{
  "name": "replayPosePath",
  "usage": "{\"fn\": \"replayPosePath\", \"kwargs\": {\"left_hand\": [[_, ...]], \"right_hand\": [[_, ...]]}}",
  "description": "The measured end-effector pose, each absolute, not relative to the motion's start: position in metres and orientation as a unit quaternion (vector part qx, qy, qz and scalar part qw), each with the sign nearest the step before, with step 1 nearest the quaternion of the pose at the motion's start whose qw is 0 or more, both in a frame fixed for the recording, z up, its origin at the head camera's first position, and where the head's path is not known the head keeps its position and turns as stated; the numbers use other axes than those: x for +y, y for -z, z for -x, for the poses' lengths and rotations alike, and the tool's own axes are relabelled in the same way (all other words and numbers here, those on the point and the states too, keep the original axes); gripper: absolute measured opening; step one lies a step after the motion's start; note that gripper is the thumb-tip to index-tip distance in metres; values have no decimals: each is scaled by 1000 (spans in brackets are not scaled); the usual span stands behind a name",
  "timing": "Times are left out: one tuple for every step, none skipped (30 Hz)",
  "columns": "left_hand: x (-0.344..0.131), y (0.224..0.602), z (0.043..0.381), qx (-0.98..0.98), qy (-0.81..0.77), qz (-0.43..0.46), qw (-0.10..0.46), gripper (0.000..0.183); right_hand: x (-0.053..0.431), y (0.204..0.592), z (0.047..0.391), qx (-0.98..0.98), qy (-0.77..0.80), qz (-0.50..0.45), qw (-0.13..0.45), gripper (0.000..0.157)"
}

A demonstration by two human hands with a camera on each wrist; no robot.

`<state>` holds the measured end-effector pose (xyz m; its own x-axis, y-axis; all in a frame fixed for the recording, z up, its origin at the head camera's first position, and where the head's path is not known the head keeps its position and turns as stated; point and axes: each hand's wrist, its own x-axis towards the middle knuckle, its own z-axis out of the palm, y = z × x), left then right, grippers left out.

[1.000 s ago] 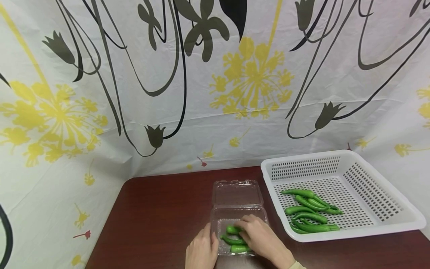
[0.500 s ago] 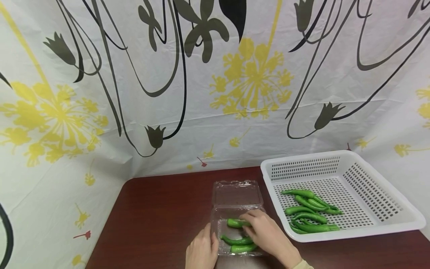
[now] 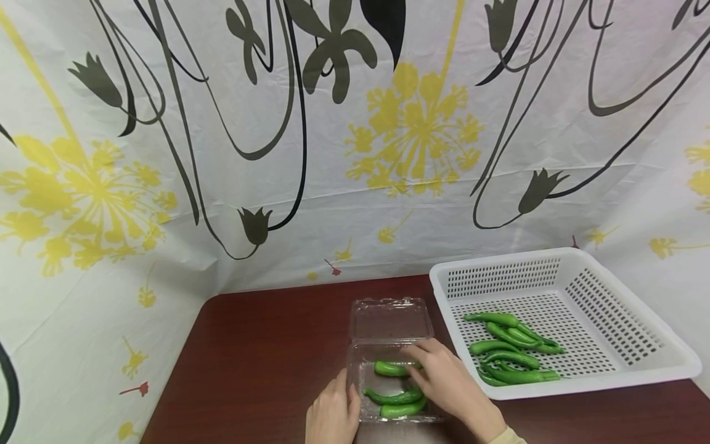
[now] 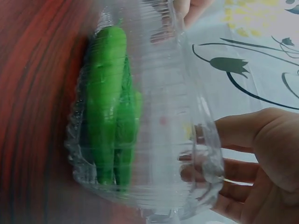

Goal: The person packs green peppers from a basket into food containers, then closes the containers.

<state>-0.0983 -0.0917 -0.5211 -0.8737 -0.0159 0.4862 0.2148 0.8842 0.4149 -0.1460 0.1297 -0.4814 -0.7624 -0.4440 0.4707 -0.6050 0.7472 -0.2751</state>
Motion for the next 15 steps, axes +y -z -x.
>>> {"fn": "replayPosePath", "kwargs": {"left_hand": [[-92, 521, 98, -939, 235, 53, 244, 29], [-92, 521, 98, -940, 235, 52, 243, 29], [-92, 521, 98, -940, 234, 52, 243, 29], [-92, 521, 98, -940, 234, 51, 242, 29], [-92, 521, 98, -941, 233, 51, 241, 29], [-92, 521, 98, -941, 233, 51, 241, 29], [-92, 521, 98, -941, 232, 51, 242, 29], [-92, 521, 98, -941, 232, 51, 243, 29], [-92, 521, 98, -941, 231, 51, 243, 28], [-92, 521, 98, -940, 232, 51, 244, 29], [-92, 521, 98, -940, 232, 51, 244, 28], [-92, 521, 98, -940, 232, 51, 245, 28], [-92, 522, 98, -940, 232, 52, 245, 28], [-92, 522, 98, -940, 232, 52, 246, 28], [-92, 522, 99, -940, 232, 52, 246, 28]], "right_hand": [[130, 480, 146, -914, -211, -286, 194, 27], [130, 480, 146, -914, -211, -287, 197, 28], [130, 479, 146, -912, -211, -288, 201, 28], [131, 478, 146, -911, -211, -289, 206, 29], [131, 478, 146, -909, -210, -291, 212, 30], [132, 477, 146, -907, -210, -293, 217, 31], [132, 477, 147, -905, -210, -294, 223, 31], [133, 476, 147, -903, -211, -295, 229, 32], [133, 475, 147, -901, -212, -297, 235, 32], [134, 475, 147, -899, -213, -298, 240, 33], [135, 474, 148, -897, -214, -299, 245, 33], [135, 474, 148, -896, -216, -300, 248, 32], [136, 474, 148, -894, -216, -300, 252, 33], [136, 473, 148, -893, -217, -300, 256, 33], [137, 473, 149, -891, -219, -302, 258, 33]]}}
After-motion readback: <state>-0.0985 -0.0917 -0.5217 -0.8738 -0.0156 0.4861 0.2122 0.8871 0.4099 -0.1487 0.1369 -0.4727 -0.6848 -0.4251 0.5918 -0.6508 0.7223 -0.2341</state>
